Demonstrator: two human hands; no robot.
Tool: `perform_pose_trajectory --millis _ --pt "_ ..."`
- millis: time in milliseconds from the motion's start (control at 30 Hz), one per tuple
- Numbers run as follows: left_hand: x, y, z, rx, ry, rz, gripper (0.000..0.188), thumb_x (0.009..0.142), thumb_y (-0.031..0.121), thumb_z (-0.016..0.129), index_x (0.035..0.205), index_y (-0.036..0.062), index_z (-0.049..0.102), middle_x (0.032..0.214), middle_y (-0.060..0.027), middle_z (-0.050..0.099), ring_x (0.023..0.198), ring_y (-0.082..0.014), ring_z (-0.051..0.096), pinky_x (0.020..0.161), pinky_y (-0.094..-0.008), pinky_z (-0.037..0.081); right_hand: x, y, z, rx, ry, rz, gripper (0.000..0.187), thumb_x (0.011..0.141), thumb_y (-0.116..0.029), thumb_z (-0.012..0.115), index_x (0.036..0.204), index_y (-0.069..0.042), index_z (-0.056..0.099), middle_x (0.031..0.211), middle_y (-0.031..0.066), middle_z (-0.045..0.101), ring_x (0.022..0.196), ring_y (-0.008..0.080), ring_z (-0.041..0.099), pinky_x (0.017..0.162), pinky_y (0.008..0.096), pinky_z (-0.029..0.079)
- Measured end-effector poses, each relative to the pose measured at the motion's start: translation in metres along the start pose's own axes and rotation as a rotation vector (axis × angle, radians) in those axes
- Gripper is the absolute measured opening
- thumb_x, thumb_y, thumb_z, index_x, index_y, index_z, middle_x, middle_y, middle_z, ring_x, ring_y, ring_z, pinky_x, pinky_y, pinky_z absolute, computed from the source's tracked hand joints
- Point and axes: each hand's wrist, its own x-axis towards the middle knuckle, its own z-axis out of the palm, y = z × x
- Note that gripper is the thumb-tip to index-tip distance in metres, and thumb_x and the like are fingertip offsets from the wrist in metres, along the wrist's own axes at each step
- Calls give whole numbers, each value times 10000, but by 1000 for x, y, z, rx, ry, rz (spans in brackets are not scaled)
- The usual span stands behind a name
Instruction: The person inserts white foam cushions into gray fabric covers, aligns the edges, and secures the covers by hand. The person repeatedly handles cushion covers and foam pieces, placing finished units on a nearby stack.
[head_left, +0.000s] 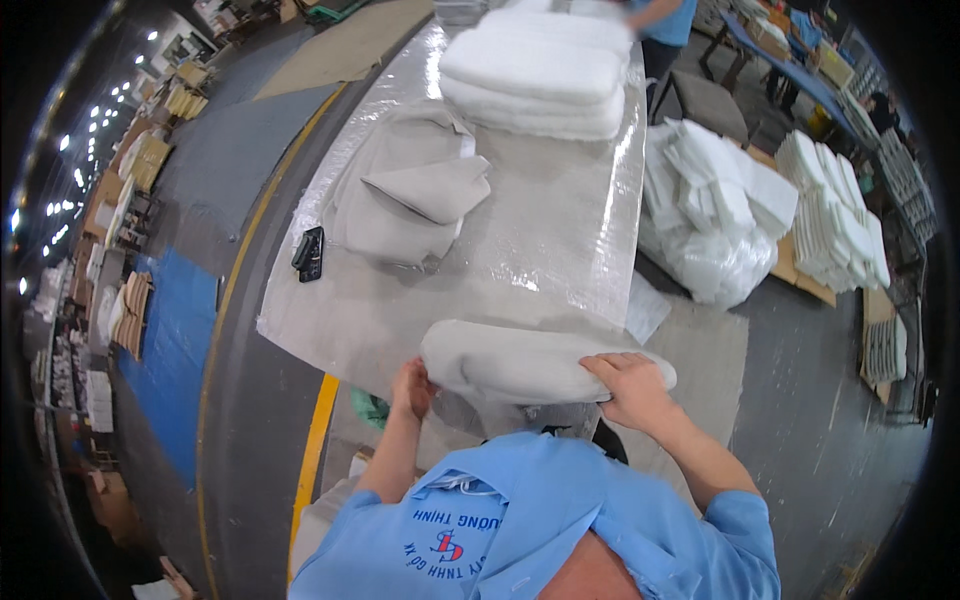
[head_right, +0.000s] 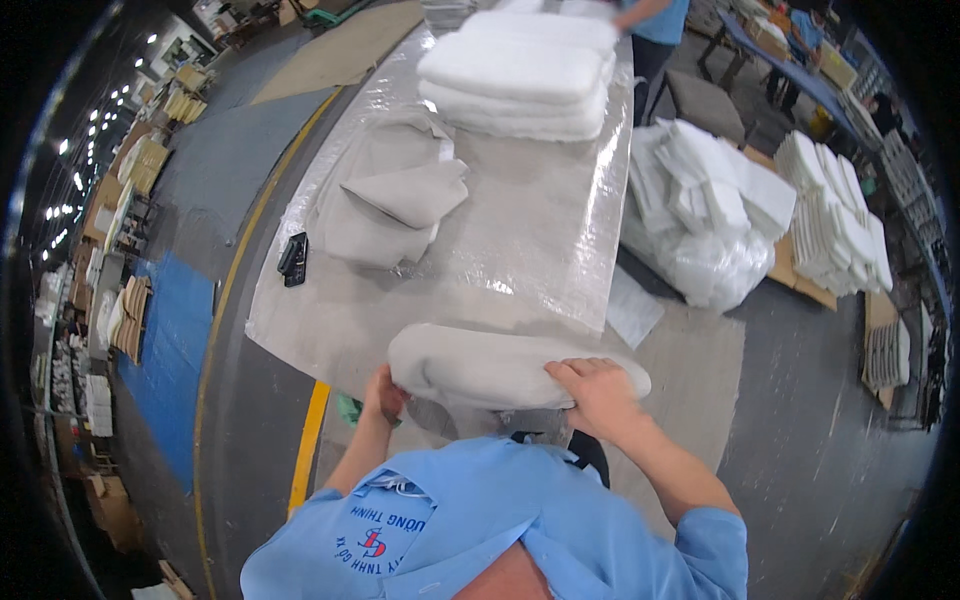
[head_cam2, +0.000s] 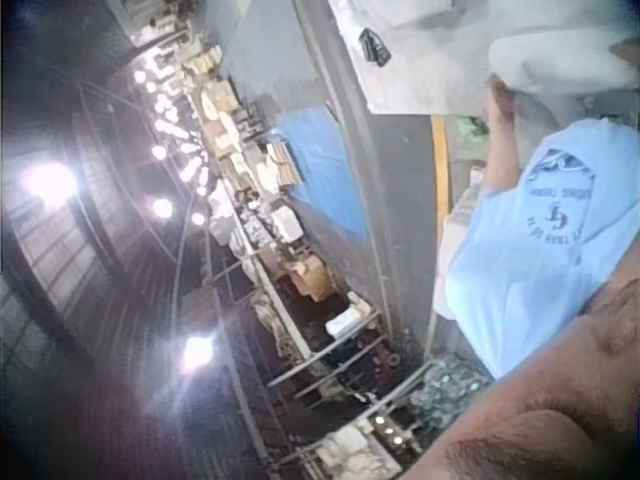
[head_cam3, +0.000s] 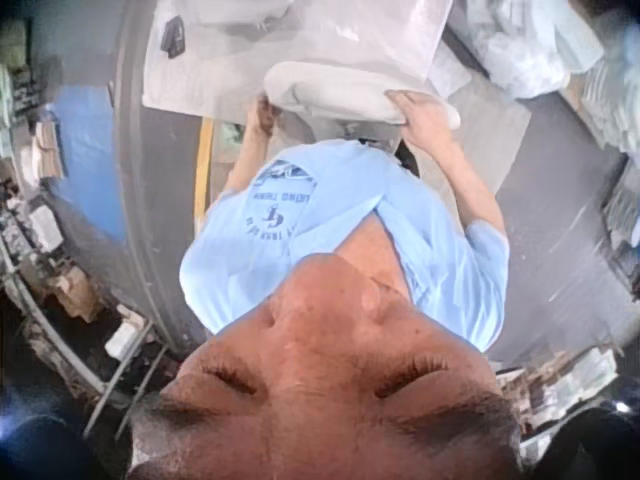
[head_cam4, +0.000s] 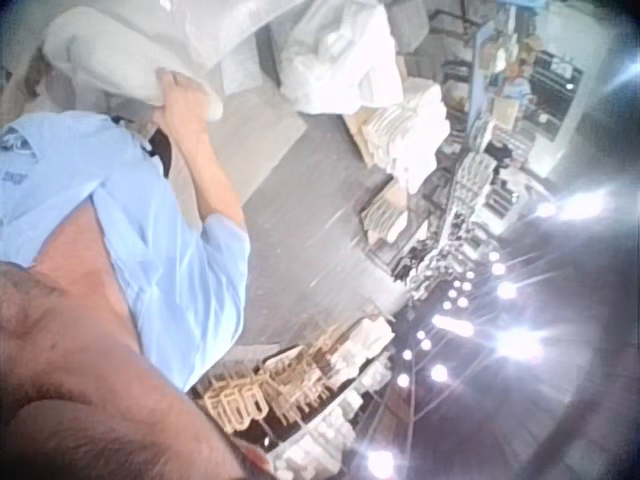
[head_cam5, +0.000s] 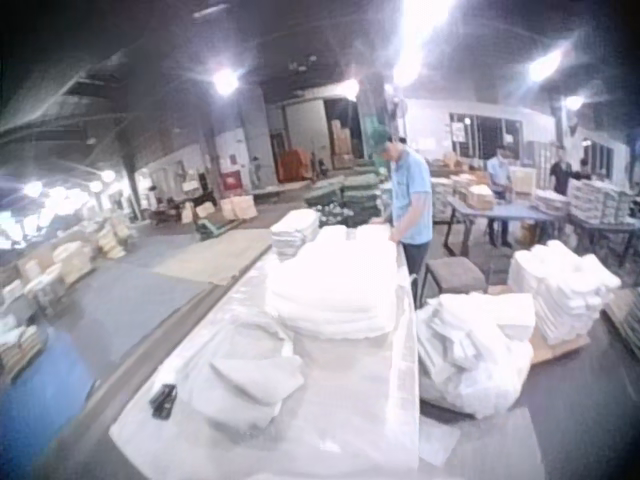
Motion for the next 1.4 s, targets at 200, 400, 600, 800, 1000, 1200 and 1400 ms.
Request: perform_pose_trajectory --millis 200,400,600,800,1000,1200,1400 --pt "-55 -65 92 214 -287 -116 619 1055 492 574 1528 121 427 1478 -121 549 1249 -332 613 1031 -535 507 -13 8 -30 401 116 322 488 784 -195 841 1233 -55 709 1038 131 782 930 303 751 858 383 574" --pt "-16 -28 207 -50 -458 390 737 1049 531 581 1593 94 346 1557 -153 463 1402 -257 464 1148 -456 379 -34 -16 -10 809 402 342 548 869 -166 835 1361 -18 643 1201 101 736 1110 161 671 964 317 512" --pt "26 64 255 -42 -769 230 585 1072 468 572 1476 51 500 1332 -121 616 1149 -188 607 976 -369 494 1 -44 23 1462 429 166 688 965 -267 761 1545 -79 442 1264 78 634 1191 167 583 1027 326 449" --pt "12 -4 284 406 -871 -13 556 1075 458 572 1443 45 526 1276 -109 629 1091 -176 613 939 -351 500 -6 2 44 1707 880 626 709 968 -288 777 1506 -62 373 1117 44 616 1022 137 580 936 300 461" --pt "4 -40 236 852 -844 -143 528 1077 448 572 1410 38 551 1221 -97 642 1032 -164 619 901 -332 507 -44 -13 116 1818 1051 664 595 904 -229 848 1309 -41 454 1073 34 620 1022 136 591 937 310 478" --pt "2 -59 220 1222 -899 -212 503 1079 437 572 1377 32 577 1165 -86 656 974 -152 625 863 -314 513 -60 -18 158 1997 1207 499 569 870 -210 873 1289 -3 548 1180 99 680 1096 184 638 1006 348 488" --pt "11 -96 249 1444 -1055 -116 481 1081 427 572 1344 25 603 1110 -74 669 916 -139 632 825 -296 519 -66 -13 201 1853 1246 865 571 892 -175 846 1340 -7 535 1238 108 639 1088 157 599 933 306 497"
